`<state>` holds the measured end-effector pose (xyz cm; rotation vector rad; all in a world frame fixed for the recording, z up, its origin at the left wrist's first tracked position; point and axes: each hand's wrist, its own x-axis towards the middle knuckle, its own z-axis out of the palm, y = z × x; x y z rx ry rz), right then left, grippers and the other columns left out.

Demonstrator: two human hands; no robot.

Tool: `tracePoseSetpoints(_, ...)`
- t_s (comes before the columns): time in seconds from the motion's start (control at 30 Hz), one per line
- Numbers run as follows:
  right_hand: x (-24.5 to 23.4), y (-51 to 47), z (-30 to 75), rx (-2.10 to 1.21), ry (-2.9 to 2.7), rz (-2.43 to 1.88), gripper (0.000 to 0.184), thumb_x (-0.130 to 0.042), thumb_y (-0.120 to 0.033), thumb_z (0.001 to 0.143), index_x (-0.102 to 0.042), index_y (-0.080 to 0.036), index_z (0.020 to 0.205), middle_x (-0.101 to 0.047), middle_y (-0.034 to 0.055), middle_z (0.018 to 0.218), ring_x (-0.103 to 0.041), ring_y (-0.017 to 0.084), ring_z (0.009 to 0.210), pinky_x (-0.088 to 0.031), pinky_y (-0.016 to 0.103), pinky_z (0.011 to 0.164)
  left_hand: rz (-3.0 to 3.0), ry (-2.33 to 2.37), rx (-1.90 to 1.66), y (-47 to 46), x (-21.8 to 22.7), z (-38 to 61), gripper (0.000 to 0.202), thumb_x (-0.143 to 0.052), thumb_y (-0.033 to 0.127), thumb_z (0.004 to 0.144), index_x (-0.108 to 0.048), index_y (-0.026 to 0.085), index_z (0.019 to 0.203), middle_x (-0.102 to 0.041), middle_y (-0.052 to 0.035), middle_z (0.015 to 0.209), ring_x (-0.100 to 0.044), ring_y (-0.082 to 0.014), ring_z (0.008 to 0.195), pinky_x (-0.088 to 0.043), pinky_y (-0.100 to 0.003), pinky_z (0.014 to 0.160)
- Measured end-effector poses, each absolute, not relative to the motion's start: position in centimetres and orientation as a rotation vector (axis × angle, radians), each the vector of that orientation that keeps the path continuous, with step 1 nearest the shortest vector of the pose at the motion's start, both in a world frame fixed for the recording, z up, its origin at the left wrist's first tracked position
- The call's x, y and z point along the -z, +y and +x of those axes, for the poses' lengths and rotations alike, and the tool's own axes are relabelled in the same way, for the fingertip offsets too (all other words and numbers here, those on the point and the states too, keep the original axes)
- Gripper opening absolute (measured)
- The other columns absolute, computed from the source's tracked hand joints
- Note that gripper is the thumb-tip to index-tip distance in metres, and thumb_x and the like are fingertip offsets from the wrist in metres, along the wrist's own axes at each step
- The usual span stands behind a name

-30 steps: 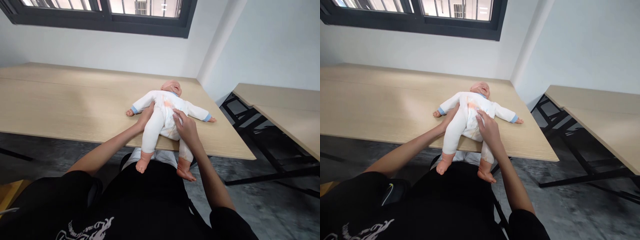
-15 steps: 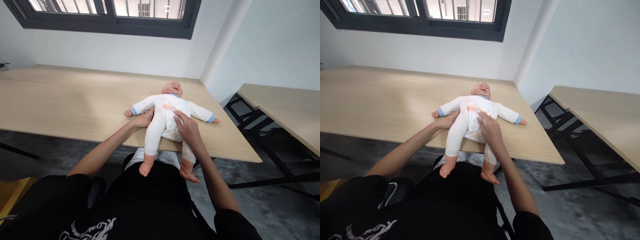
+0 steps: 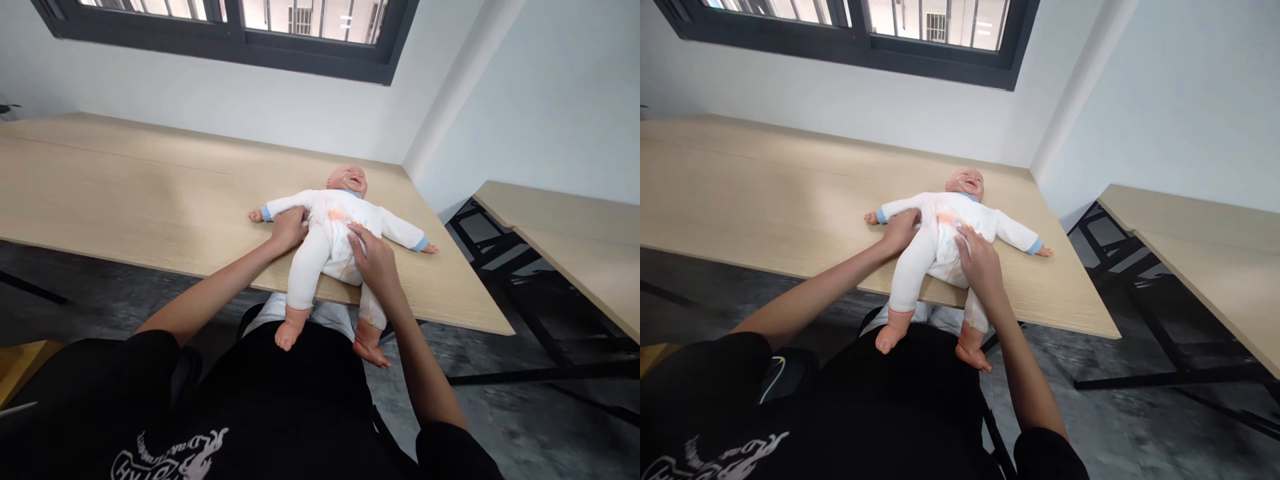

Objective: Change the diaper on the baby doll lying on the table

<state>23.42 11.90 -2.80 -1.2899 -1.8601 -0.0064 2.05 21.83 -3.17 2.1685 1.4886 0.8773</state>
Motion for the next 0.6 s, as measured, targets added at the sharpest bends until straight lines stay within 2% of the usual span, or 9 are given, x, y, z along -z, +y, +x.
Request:
tracePoseSetpoints(0.1, 2.9, 11.9, 23.5, 0.012, -1.858, -1.289, 0.049, -0.036, -0.048, 0.106, -0.068, -0.015, 0.124, -0.066, 0.0112, 0.133, -0.063, 0.028, 0.129, -0.053, 0.047, 0.11, 2.131, 1.481, -0.992, 22.9, 3.1, 0.2, 0.008, -0.056, 0.012, 0.081, -0.059, 0.018, 0.084, -0.067, -0.0055, 0.084, -0.057, -0.0203, 0.081, -0.04, -0.031, 0.074)
tracePoseSetpoints(0.2, 3.0, 12.0, 23.5, 0.024, -1.857, -1.289, 0.049, -0.037, -0.047, 0.105, -0.069, -0.015, 0.123, -0.066, 0.0116, 0.134, -0.064, 0.028, 0.128, -0.053, 0.046, 0.111, 2.004, 1.271, -1.026, 23.5, 3.0, -1.5, 0.005, -0.064, 0.019, 0.08, -0.062, 0.016, 0.082, -0.066, -0.003, 0.079, -0.055, -0.0155, 0.072, -0.04, -0.027, 0.069)
tracePoseSetpoints(0.3, 3.0, 12.1, 23.5, 0.018, -1.856, -1.288, 0.048, -0.037, -0.046, 0.105, -0.07, -0.015, 0.122, -0.067, 0.012, 0.133, -0.064, 0.027, 0.127, -0.053, 0.045, 0.112, 1.931, 1.031, -0.879, 23.5, 2.9, -2.6, 0.028, -0.073, 0.037, 0.081, -0.07, 0.014, 0.096, -0.071, -0.0059, 0.088, -0.059, -0.0151, 0.074, -0.043, -0.027, 0.069)
tracePoseSetpoints(0.37, 2.9, 12.1, 23.5, 0.007, -1.848, -1.298, 0.048, -0.038, -0.047, 0.104, -0.07, -0.016, 0.122, -0.067, 0.0119, 0.133, -0.064, 0.027, 0.127, -0.052, 0.045, 0.112, 1.959, 0.906, -0.758, 23.3, 2.8, -3.0, 0.038, -0.079, 0.039, 0.075, -0.072, 0.014, 0.102, -0.073, -0.0073, 0.096, -0.063, -0.0166, 0.081, -0.045, -0.027, 0.073)
tracePoseSetpoints(0.47, 2.9, 12.0, 23.4, -0.021, -1.841, -1.309, 0.047, -0.038, -0.047, 0.104, -0.069, -0.017, 0.122, -0.066, 0.0114, 0.134, -0.063, 0.027, 0.129, -0.052, 0.046, 0.113, 2.059, 0.824, -0.653, 23.1, 2.6, -3.6, 0.035, -0.085, 0.034, 0.067, -0.075, 0.015, 0.094, -0.074, -0.0069, 0.097, -0.063, -0.0172, 0.085, -0.045, -0.027, 0.076)
tracePoseSetpoints(0.6, 2.6, 12.0, 23.6, -0.026, -1.864, -1.303, 0.047, -0.039, -0.046, 0.103, -0.068, -0.016, 0.123, -0.066, 0.0116, 0.134, -0.062, 0.028, 0.129, -0.05, 0.047, 0.114, 2.091, 0.846, -0.635, 23.1, 2.6, -4.7, 0.027, -0.082, 0.027, 0.069, -0.077, 0.016, 0.093, -0.075, -0.0056, 0.095, -0.06, -0.0166, 0.08, -0.044, -0.027, 0.074)
